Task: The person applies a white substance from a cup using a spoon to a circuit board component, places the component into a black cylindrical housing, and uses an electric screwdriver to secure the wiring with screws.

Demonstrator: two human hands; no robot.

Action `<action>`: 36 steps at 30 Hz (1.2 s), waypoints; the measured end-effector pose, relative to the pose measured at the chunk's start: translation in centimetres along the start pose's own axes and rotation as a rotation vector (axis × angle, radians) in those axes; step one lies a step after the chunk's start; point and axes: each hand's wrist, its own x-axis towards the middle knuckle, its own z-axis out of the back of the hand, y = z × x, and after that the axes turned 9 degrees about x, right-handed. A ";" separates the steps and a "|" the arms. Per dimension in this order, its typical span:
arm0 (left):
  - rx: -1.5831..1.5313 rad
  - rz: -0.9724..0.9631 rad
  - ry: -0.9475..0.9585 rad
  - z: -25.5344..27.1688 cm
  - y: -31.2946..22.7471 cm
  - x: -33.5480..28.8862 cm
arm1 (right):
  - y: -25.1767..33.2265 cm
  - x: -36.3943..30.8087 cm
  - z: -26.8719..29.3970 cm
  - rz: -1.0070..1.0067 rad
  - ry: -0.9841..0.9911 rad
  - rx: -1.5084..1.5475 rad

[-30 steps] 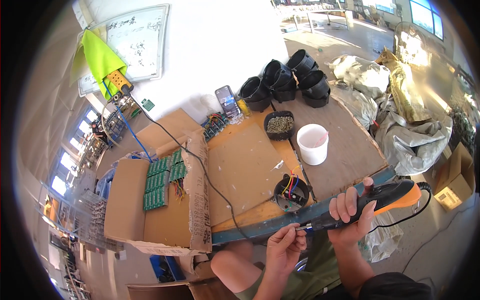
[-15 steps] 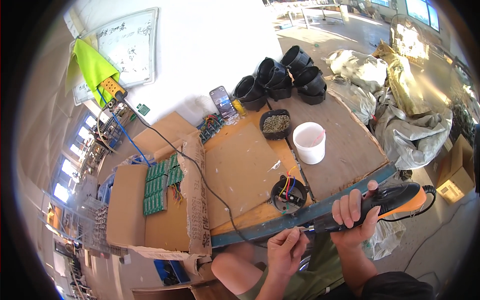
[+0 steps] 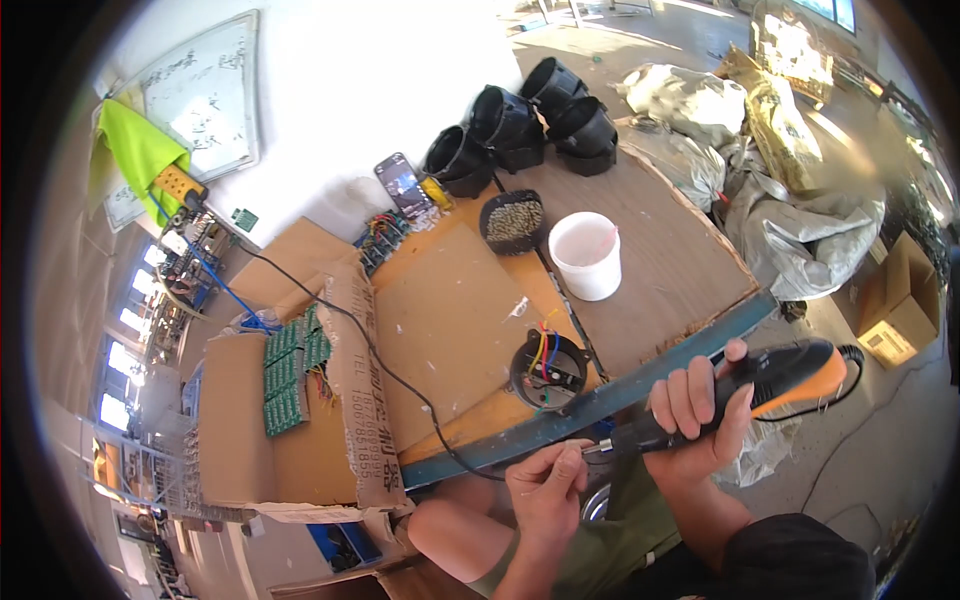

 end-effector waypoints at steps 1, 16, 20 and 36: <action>0.023 -0.001 0.021 0.1 -0.5 0.3 | 0.1 0.4 -0.2 0.006 -0.028 -0.013; 1.198 -0.267 0.707 6.0 -5.5 15.6 | -2.1 4.4 2.4 -0.027 0.070 -0.376; 1.120 -0.332 0.436 6.1 -3.2 13.6 | -3.2 4.2 2.8 -0.097 0.051 -0.467; 1.202 -0.373 0.038 5.1 -1.7 10.7 | -7.5 4.7 5.3 -0.208 0.151 -0.688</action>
